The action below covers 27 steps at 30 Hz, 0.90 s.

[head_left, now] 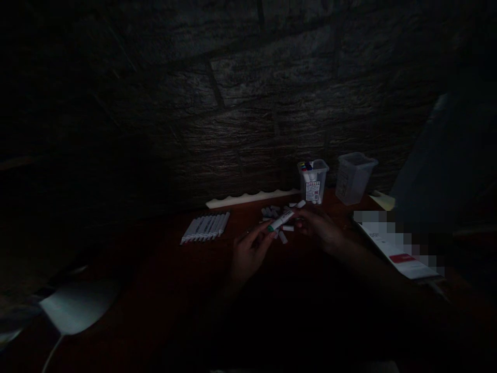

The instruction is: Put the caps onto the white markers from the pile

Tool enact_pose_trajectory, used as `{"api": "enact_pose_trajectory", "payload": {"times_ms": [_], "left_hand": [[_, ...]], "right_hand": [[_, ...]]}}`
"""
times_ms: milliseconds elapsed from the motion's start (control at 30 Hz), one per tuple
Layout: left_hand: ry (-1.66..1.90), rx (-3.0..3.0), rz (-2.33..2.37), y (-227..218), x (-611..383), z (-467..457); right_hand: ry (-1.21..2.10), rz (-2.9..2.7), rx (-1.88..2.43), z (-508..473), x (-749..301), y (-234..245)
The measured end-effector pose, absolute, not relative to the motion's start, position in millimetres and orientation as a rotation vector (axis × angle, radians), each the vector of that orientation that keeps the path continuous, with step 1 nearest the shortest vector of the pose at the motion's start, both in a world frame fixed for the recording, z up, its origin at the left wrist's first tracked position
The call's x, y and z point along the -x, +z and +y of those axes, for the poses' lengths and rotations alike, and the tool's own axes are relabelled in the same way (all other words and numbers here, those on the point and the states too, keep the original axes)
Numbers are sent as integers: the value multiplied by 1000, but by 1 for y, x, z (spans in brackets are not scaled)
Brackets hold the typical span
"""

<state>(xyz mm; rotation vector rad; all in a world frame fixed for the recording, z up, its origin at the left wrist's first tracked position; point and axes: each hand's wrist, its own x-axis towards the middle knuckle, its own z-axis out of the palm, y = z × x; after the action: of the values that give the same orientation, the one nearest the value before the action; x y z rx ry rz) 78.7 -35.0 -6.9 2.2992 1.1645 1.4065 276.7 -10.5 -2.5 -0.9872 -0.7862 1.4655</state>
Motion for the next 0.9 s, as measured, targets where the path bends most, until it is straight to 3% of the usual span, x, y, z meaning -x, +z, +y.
{"api": "enact_pose_trajectory", "payload": {"times_ms": [900], "left_hand": [[1427, -2107, 1339, -21, -73, -20]], "right_hand": [[1248, -1028, 960, -16, -279, 12]]}}
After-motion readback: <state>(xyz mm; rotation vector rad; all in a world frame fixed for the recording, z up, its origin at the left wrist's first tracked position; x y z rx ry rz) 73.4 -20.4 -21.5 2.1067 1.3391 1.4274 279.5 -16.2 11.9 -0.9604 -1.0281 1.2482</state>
